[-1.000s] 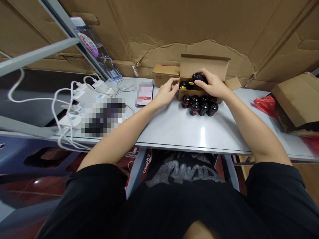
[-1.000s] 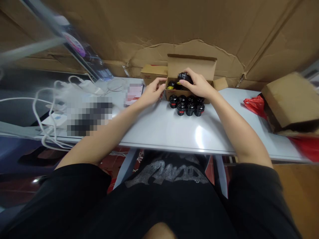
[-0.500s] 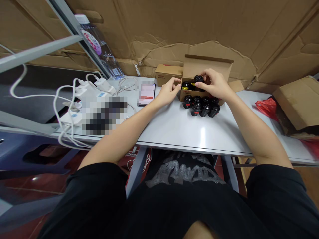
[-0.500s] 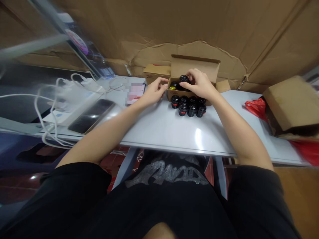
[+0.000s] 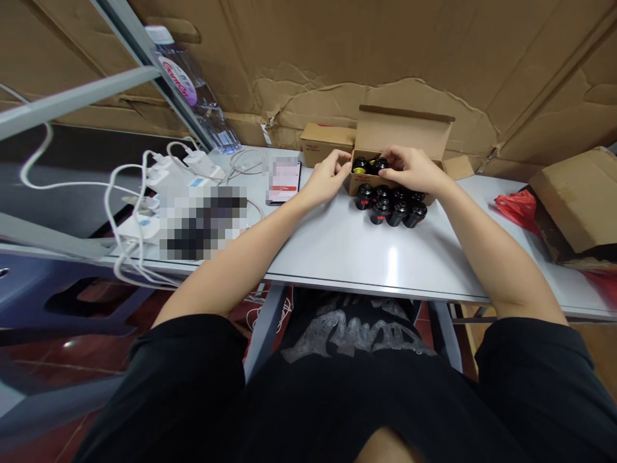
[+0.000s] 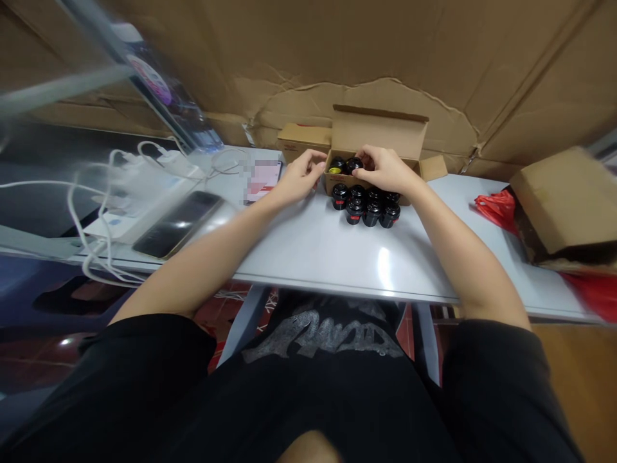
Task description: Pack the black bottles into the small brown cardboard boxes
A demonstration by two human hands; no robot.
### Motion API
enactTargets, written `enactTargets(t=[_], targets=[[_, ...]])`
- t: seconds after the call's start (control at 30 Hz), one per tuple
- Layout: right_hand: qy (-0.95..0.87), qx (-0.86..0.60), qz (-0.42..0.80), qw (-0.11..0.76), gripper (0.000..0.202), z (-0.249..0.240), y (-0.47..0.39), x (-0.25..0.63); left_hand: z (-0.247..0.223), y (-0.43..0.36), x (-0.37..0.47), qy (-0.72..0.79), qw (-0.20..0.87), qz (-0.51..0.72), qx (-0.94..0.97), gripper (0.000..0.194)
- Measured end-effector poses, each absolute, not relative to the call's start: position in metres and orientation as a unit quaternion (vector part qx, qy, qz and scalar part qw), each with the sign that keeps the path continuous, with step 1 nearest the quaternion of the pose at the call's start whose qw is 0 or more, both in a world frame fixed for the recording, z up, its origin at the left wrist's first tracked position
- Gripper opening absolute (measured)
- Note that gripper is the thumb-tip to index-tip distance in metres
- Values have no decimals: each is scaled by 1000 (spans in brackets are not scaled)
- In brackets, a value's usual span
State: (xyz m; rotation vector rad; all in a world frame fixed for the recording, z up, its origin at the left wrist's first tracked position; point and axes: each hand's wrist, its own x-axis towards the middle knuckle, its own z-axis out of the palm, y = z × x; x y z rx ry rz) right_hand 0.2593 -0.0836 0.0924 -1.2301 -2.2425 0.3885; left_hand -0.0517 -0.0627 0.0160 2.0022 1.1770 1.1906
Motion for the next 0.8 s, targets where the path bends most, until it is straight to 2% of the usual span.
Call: enactTargets(t=[0.2, 0.6, 0.8], targets=[[-836, -462, 145, 260, 43, 94, -84, 259, 16, -64, -52, 428, 260, 440, 745, 18], [-799, -498, 224, 252, 45, 91, -79, 260, 23, -70, -50, 443, 267, 435, 737, 14], [-784, -545, 205, 216, 31, 93, -79, 256, 24, -72, -50, 443, 272, 433, 736, 11]])
